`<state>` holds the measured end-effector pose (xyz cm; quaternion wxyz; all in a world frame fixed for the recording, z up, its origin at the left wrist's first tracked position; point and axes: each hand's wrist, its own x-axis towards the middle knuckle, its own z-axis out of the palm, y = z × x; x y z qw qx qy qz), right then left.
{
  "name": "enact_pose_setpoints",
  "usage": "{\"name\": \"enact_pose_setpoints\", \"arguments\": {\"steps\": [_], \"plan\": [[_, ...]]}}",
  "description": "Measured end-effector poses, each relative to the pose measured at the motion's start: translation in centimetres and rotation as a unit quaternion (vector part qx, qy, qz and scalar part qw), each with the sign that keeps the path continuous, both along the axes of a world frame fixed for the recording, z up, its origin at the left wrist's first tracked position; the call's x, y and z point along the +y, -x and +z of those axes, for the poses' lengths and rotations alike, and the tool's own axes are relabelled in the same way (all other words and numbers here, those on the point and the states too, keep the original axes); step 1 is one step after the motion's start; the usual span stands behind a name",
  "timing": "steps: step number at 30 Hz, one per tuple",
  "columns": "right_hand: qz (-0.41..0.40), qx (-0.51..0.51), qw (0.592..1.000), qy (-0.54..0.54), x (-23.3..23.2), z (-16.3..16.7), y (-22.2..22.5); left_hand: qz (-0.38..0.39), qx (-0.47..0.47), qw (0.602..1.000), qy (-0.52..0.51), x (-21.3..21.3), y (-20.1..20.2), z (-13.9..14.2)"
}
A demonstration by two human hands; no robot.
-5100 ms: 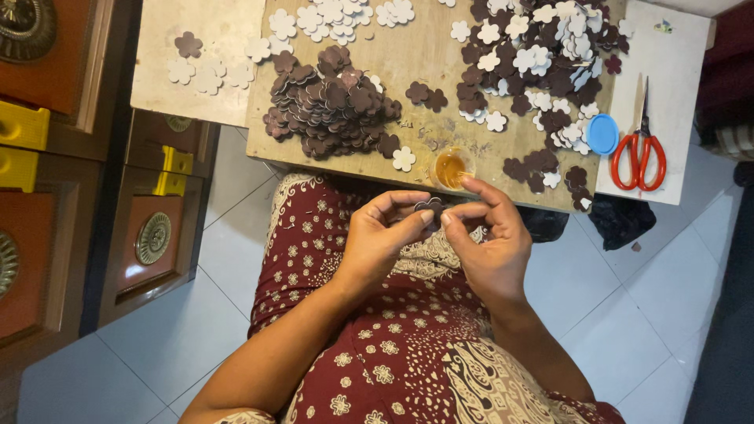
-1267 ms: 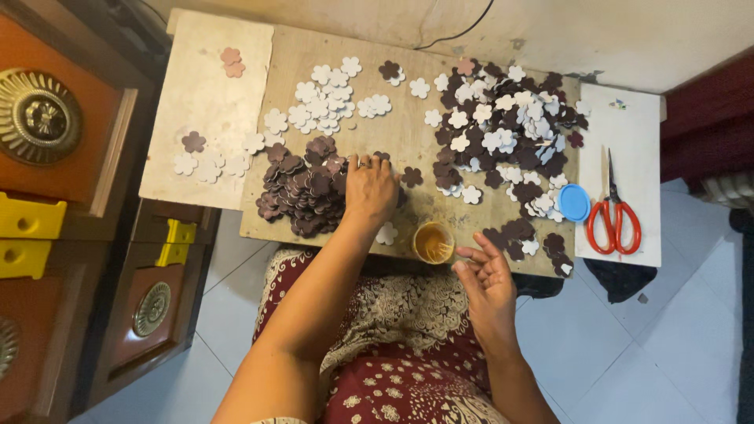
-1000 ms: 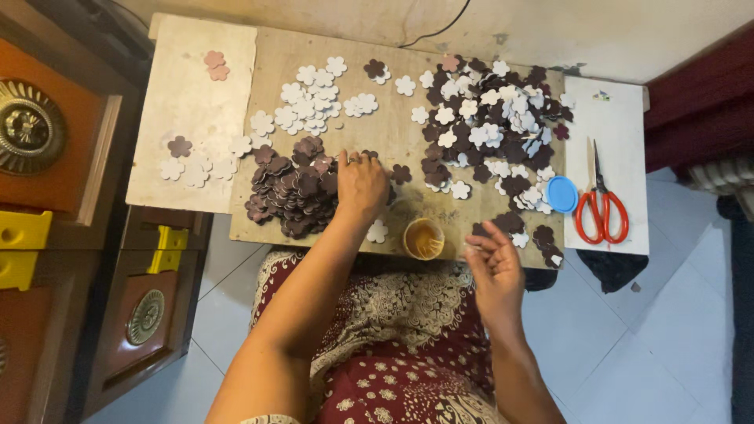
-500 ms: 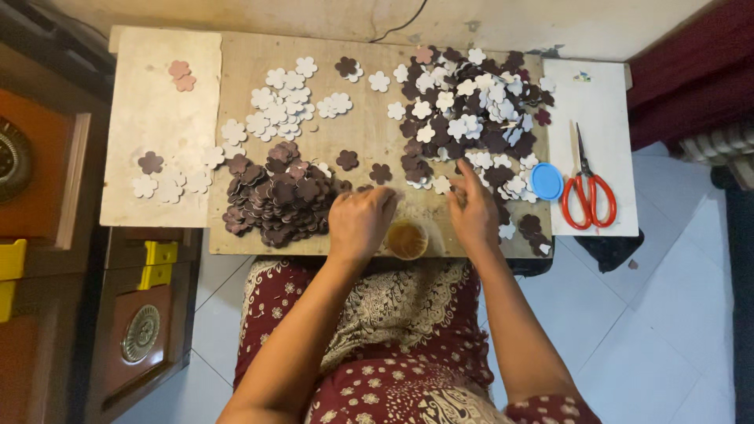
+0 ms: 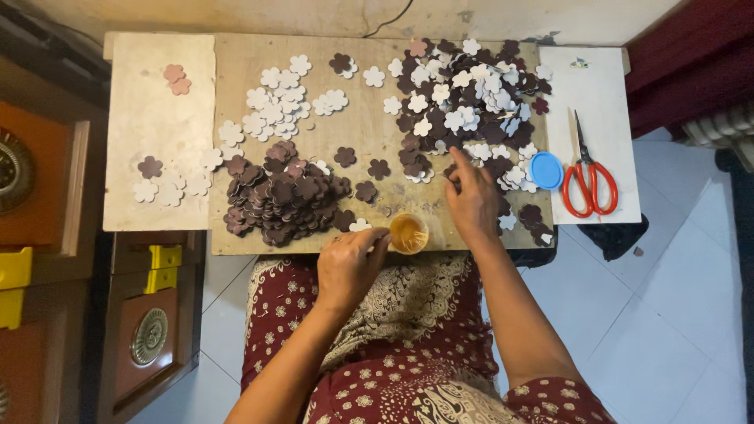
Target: The person sits on the floor and repeatedly picks up white and brown flower-shaped craft pieces from a table. They apply glue from a small container using a toothpick to the center of one piece, then press another piece on top to form a sandwich. The assembled pieces are placed into a growing stack on the table.
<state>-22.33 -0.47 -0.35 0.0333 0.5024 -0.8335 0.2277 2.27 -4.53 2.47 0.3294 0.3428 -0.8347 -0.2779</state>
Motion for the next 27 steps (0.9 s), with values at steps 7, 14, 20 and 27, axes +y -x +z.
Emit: {"name": "enact_pose_setpoints", "arguments": {"steps": [7, 14, 20, 27], "plan": [[-0.031, -0.326, 0.936, 0.128, 4.7, 4.0, -3.1, 0.023, 0.093, 0.918, -0.385, 2.4, -0.2, 1.5], [0.078, -0.569, 0.808, 0.129, 8.4, 6.2, -9.4, -0.041, 0.283, 0.784, -0.552, 4.4, -0.4, 0.9], [0.137, -0.351, 0.917, 0.13, 9.5, 8.2, -12.3, -0.008, 0.289, 0.774, -0.563, 4.8, -2.6, 0.5], [0.21, -0.181, 0.958, 0.075, 9.9, 10.4, -14.0, 0.007, 0.293, 0.767, -0.57, 4.7, -4.1, 1.5]]}}
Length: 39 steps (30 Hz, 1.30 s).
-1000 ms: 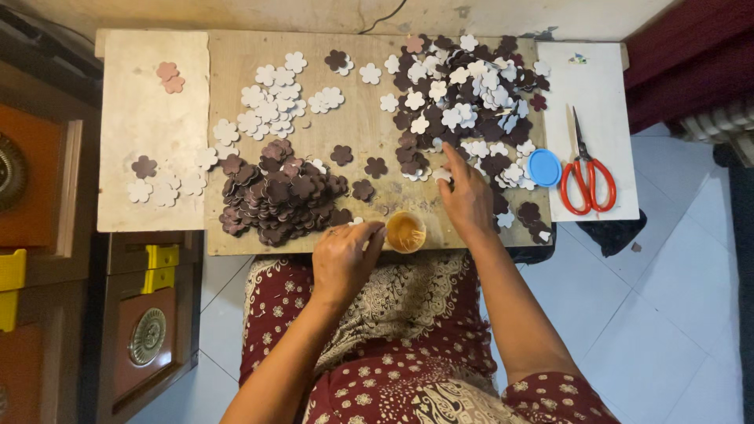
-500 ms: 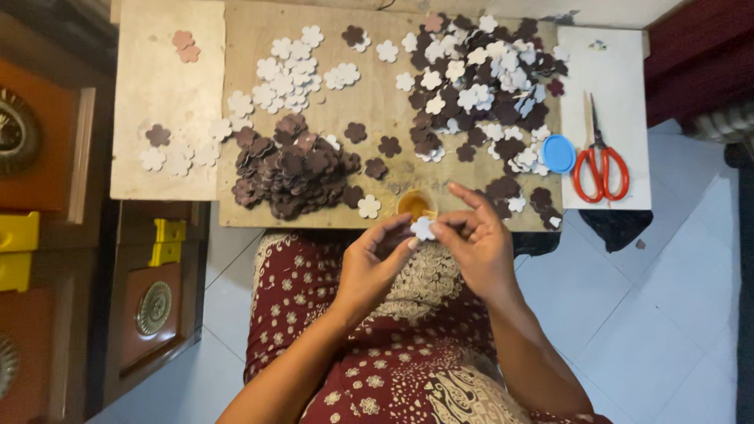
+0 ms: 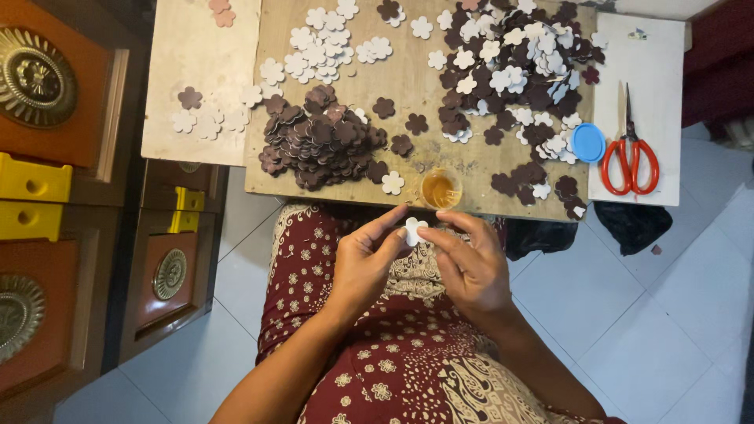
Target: The person sits on the floor and repeatedly picks up white and brown flower-shaped craft pieces from a table. They apply glue from a small container using a toothpick to the center of one piece, then press another piece on top to form a sandwich. The assembled pieces are placed into a growing stack on the table.
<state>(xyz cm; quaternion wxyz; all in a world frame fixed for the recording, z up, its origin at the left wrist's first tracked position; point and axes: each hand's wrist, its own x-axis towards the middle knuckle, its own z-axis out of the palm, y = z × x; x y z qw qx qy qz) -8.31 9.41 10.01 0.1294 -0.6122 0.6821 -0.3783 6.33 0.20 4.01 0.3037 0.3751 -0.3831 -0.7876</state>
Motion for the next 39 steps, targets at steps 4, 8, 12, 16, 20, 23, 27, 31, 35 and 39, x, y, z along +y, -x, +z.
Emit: {"name": "enact_pose_setpoints", "arguments": {"steps": [4, 8, 12, 16, 20, 23, 27, 31, 35, 39], "plan": [[0.021, 0.081, 0.996, 0.017, -0.3, 0.0, -0.3, -0.004, 0.007, 1.0, 0.005, 0.3, -0.5, 0.7], [0.034, 0.133, 0.99, 0.041, 0.0, 0.0, -0.5, 0.0, 0.01, 1.0, 0.007, 0.3, -0.7, 1.1], [0.047, 0.208, 0.975, 0.07, -0.1, 0.0, -0.6, 0.001, 0.005, 1.0, 0.005, 0.2, -0.8, 1.2], [0.056, 0.258, 0.961, 0.076, 0.0, 0.1, -0.5, -0.006, -0.01, 1.0, 0.02, 0.1, -1.1, 1.3], [0.064, 0.325, 0.94, 0.081, 0.2, 0.3, -0.1, -0.008, -0.014, 1.0, 0.021, 0.0, -1.3, 1.5], [0.043, 0.34, 0.935, 0.086, 0.5, 0.2, 0.4, -0.009, -0.025, 0.999, 0.028, -0.1, -1.4, 1.6], [-0.035, 0.251, 0.959, 0.128, 0.8, 0.1, 1.4, -0.013, -0.033, 0.999, 0.032, -0.4, -1.7, 1.6], [-0.084, 0.11, 0.97, 0.201, 1.0, 0.1, 2.0, -0.021, -0.022, 0.999, 0.026, -0.5, -1.8, 1.1], [-0.039, 0.094, 0.985, 0.142, 0.9, -0.1, 1.3, -0.048, 0.004, 0.999, -0.005, -0.4, -1.5, 0.4], [0.045, 0.053, 0.988, 0.135, -0.2, -0.7, 0.3, -0.07, 0.016, 0.997, -0.015, -0.2, -1.4, 0.0]]}}
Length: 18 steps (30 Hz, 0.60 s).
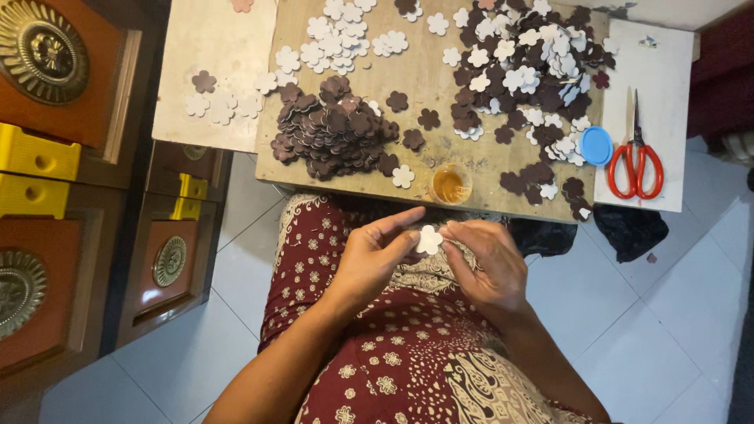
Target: The person sits on the floor and repeatedly picks up white and brown flower-shaped craft pieces from a table. They apply glue from a small container using a toothpick to the center of one piece, then press another piece on top to form a sandwich. The assembled pieces are placed into a growing stack on the table.
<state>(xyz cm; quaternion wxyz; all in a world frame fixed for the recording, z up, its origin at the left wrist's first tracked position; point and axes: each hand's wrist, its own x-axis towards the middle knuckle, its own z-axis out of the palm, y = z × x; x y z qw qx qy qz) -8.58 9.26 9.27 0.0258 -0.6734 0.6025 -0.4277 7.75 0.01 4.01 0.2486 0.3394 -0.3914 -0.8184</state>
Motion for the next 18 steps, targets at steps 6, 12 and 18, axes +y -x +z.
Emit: {"name": "enact_pose_setpoints", "arguments": {"steps": [6, 12, 18], "plan": [[-0.012, -0.05, 0.999, -0.008, 0.3, -0.1, -0.1, -0.013, 0.013, 0.999, -0.029, -0.2, 0.1, -0.4], [-0.016, -0.091, 0.996, -0.015, 0.2, -1.1, 0.3, -0.025, 0.062, 0.995, -0.077, -0.1, 0.5, -1.1], [-0.017, -0.126, 0.991, -0.028, 0.2, -1.8, 0.7, -0.04, 0.061, 0.995, -0.073, -0.4, 0.7, -2.2]]}}
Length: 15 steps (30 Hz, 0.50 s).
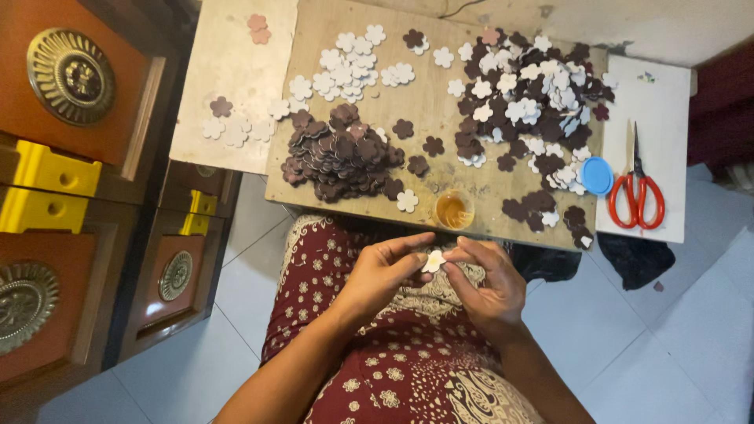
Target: The person sits on the floor and repeatedly picks up white and brown flower-shaped craft pieces from a table. They apply glue from a small container using a toothpick to the center of one piece, then press another piece on top to form a sandwich. The assembled pieces are placed into a growing stack on the table.
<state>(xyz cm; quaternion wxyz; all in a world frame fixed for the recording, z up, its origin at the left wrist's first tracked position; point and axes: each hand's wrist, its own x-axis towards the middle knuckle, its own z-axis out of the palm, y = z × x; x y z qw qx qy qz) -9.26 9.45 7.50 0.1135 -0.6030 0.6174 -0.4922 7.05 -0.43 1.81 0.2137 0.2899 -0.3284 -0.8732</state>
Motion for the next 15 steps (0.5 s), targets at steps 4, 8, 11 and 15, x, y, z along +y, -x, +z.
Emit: {"name": "enact_pose_setpoints", "arguments": {"steps": [4, 8, 11, 15], "plan": [[0.004, -0.005, 1.0, 0.009, -0.5, -0.2, 0.3, -0.008, -0.017, 0.999, 0.033, -1.6, 0.6, -0.2], [0.007, -0.043, 0.999, 0.002, -0.9, -0.1, 0.4, 0.011, -0.172, 0.955, 0.242, -6.3, 1.5, 0.4], [0.003, -0.015, 1.0, 0.024, -1.7, -0.2, 0.6, 0.047, -0.271, 0.872, 0.405, -12.2, 2.2, 1.4], [-0.017, 0.003, 0.999, 0.027, -2.2, -0.2, 0.8, 0.151, -0.378, 0.741, 0.535, -20.0, 4.2, 2.9]]}}
